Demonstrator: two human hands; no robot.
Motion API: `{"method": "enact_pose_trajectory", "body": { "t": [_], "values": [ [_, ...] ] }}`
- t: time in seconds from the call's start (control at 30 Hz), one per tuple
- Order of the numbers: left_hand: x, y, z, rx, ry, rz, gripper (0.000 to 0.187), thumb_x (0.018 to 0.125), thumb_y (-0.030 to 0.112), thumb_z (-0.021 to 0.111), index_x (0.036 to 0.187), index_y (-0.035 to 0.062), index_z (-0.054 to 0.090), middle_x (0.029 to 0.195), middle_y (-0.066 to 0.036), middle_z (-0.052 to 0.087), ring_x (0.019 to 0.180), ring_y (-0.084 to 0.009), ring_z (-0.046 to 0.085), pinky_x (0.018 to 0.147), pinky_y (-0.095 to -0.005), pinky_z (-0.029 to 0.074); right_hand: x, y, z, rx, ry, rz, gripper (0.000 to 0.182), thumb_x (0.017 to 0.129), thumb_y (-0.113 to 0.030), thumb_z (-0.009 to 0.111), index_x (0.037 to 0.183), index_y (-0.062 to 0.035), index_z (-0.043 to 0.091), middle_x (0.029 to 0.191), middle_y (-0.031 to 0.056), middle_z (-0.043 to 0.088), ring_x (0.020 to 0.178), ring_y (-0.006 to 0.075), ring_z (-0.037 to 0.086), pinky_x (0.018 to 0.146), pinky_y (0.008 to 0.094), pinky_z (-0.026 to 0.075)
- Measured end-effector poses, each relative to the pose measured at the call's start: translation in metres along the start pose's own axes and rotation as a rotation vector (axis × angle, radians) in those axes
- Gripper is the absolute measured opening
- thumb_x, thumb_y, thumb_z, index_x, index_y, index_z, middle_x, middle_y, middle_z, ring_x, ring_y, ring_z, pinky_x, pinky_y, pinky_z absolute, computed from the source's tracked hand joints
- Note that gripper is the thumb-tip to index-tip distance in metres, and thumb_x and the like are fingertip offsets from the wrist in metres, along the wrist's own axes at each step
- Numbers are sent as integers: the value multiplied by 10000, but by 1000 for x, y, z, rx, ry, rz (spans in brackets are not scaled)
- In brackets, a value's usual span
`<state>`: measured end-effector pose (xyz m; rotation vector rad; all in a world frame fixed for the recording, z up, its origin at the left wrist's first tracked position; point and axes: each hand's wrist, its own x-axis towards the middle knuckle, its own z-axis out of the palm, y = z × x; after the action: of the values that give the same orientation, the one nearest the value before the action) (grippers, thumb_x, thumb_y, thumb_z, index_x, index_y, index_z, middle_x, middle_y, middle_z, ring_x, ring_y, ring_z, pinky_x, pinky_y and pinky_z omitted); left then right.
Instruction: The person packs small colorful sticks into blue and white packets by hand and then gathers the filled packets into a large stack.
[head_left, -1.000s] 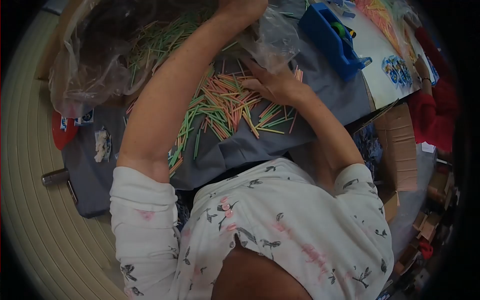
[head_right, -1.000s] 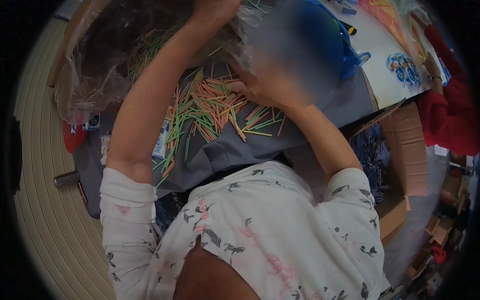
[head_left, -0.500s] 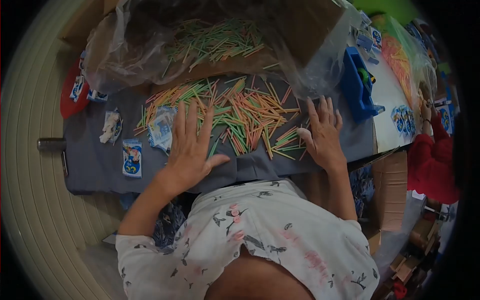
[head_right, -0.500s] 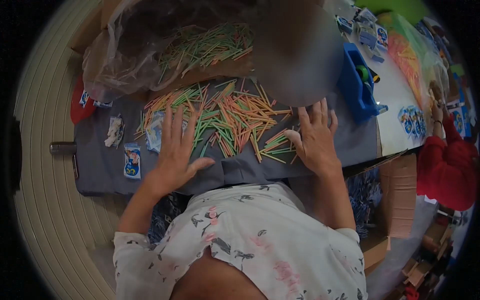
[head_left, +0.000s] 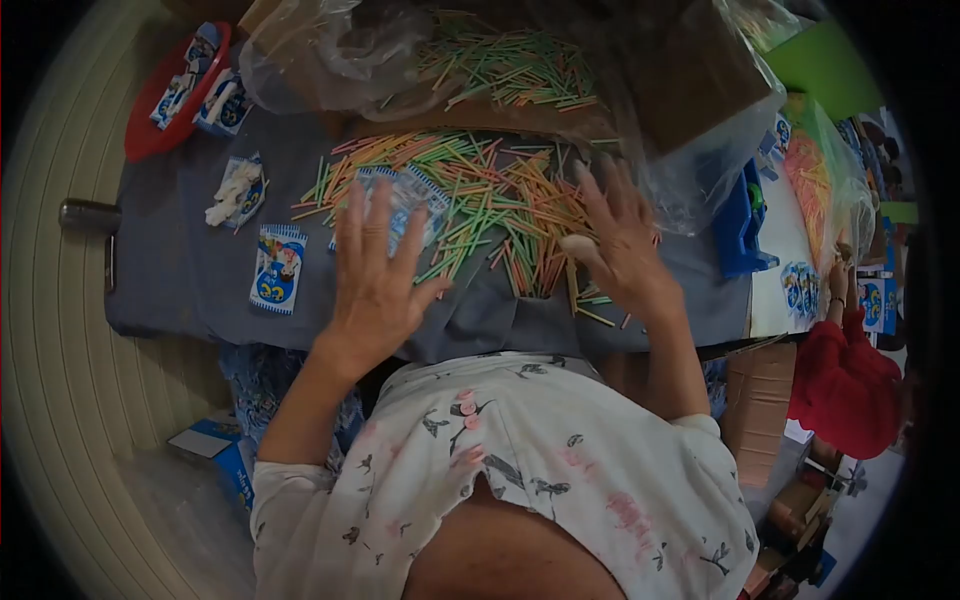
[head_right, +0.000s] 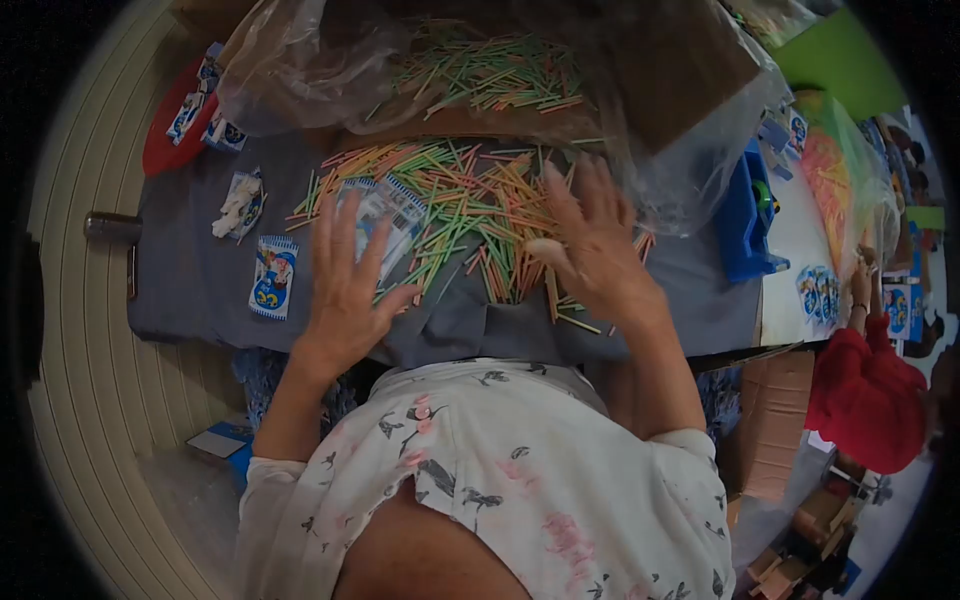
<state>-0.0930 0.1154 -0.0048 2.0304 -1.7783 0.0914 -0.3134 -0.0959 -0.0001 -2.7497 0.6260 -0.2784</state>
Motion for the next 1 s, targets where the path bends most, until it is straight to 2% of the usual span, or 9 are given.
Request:
{"method": "enact_pose_trajectory", "body": {
  "t": [0.13,0.23,0.37,0.47,0.67,0.8,0.83,0.97,1.0],
  "values": [
    [-16,-34,2,114,77,-201,504,757,219,785,1202,47,622,1368,-189,471,1283,-412,382,1066,-501,301,-37,19,10,-71,66,104,625,959,-339,540,1491,-86,331,1525,271,236,1425,434,215,1123,521,163],
    [3,-28,5,113,158,-177,384,759,196,778,1098,50,675,1215,-153,557,1145,-365,458,984,-479,356,-54,15,16,-192,246,195,665,951,-330,550,1507,-75,290,1525,284,227,1429,429,207,1119,516,154],
    [3,-43,15,172,125,-224,381,767,169,767,1117,54,670,1172,-150,559,1100,-352,467,951,-457,381,-69,22,36,-8,109,428,724,939,-356,559,1519,-58,244,1539,312,155,1449,445,133,1126,520,131],
    [-7,-50,14,119,100,-320,354,772,137,757,1106,55,675,1171,-155,560,1100,-347,466,931,-442,400,-50,-3,46,-74,-24,257,826,930,-483,542,1528,-44,180,1552,334,17,1449,495,16,1137,547,98],
    [-21,-34,-2,136,210,-182,358,733,75,769,1077,26,679,1107,-145,557,1013,-336,489,855,-410,443,28,-28,51,136,-87,-104,820,936,-476,548,1526,-48,172,1551,329,28,1438,500,73,1143,567,100],
    [-75,-19,-15,-119,-7,-278,414,698,82,797,1087,13,671,1088,-139,571,905,-324,540,756,-401,472,26,-25,23,250,23,-84,719,914,-240,636,1512,-67,276,1564,252,158,1451,409,184,1150,463,222],
    [-86,-13,-16,-138,-77,-321,431,689,89,805,1091,11,670,1081,-140,572,876,-317,549,728,-394,475,18,-20,19,255,172,-74,654,848,-206,710,1428,-67,443,1492,231,328,1383,393,330,1103,457,309],
    [-110,12,-14,-354,39,-328,491,644,80,836,1104,23,671,1077,-131,566,919,-317,521,766,-400,444,-40,-10,-16,355,121,51,612,792,-139,745,1360,-82,524,1354,228,443,1250,404,445,1056,466,351],
    [-120,11,-10,-171,55,-318,521,639,82,836,1131,49,670,1082,-132,563,933,-318,512,766,-396,444,-56,-13,-21,341,46,42,601,740,-128,771,1303,-82,565,1293,201,485,1177,372,492,1026,470,363]
  ]
}}
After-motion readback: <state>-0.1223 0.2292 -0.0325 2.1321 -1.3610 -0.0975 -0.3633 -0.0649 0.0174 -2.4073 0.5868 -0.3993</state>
